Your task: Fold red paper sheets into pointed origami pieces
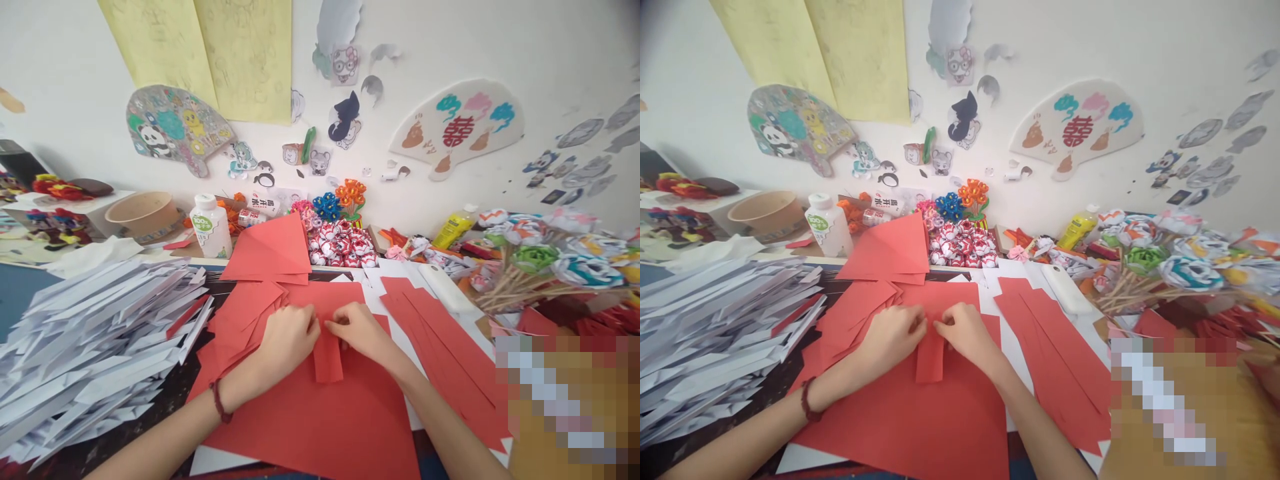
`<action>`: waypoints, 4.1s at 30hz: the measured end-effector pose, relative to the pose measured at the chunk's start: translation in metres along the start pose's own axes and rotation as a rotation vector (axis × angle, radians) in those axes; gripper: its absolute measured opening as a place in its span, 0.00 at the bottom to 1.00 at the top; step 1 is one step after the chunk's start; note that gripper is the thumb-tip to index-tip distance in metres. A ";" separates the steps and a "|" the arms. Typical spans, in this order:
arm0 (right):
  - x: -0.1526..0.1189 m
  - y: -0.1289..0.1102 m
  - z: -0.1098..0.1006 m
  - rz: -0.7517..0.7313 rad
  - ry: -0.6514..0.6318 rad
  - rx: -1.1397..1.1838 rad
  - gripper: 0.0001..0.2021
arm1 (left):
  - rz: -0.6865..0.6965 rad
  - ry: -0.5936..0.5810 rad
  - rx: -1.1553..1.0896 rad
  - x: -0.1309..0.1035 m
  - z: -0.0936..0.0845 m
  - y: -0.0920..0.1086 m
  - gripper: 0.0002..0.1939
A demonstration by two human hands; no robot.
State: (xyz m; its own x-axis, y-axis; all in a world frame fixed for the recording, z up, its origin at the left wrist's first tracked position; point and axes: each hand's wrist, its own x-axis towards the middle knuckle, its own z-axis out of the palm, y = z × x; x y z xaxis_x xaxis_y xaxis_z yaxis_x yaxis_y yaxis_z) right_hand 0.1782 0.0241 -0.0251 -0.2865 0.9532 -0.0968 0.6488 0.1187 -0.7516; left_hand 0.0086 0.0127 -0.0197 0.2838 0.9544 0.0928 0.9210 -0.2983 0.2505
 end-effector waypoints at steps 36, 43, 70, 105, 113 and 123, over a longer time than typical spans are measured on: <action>-0.029 0.019 0.014 -0.427 0.506 -0.602 0.14 | 0.384 0.192 -0.190 -0.009 0.028 -0.005 0.12; -0.028 0.022 0.015 -0.436 0.490 -0.550 0.14 | 0.382 0.239 -0.112 -0.008 0.032 -0.006 0.11; -0.032 0.026 0.015 -0.463 0.293 -0.629 0.16 | 0.377 0.215 -0.141 -0.008 0.030 -0.008 0.12; -0.034 0.020 0.014 -0.421 0.248 -0.601 0.16 | 0.520 0.169 0.140 -0.010 0.024 -0.005 0.11; -0.034 0.021 0.016 -0.468 0.295 -0.722 0.17 | 0.599 0.183 0.291 -0.010 0.022 -0.006 0.12; -0.034 0.021 0.014 -0.509 0.318 -0.806 0.18 | 0.591 0.187 0.315 -0.012 0.024 -0.006 0.14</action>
State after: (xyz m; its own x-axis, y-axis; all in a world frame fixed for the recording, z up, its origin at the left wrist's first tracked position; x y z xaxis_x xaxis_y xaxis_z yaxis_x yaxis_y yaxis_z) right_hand 0.1920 -0.0095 -0.0471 -0.5374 0.7525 0.3807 0.8189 0.5735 0.0222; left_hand 0.0057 0.0037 -0.0452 0.7367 0.6066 0.2988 0.6680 -0.7215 -0.1822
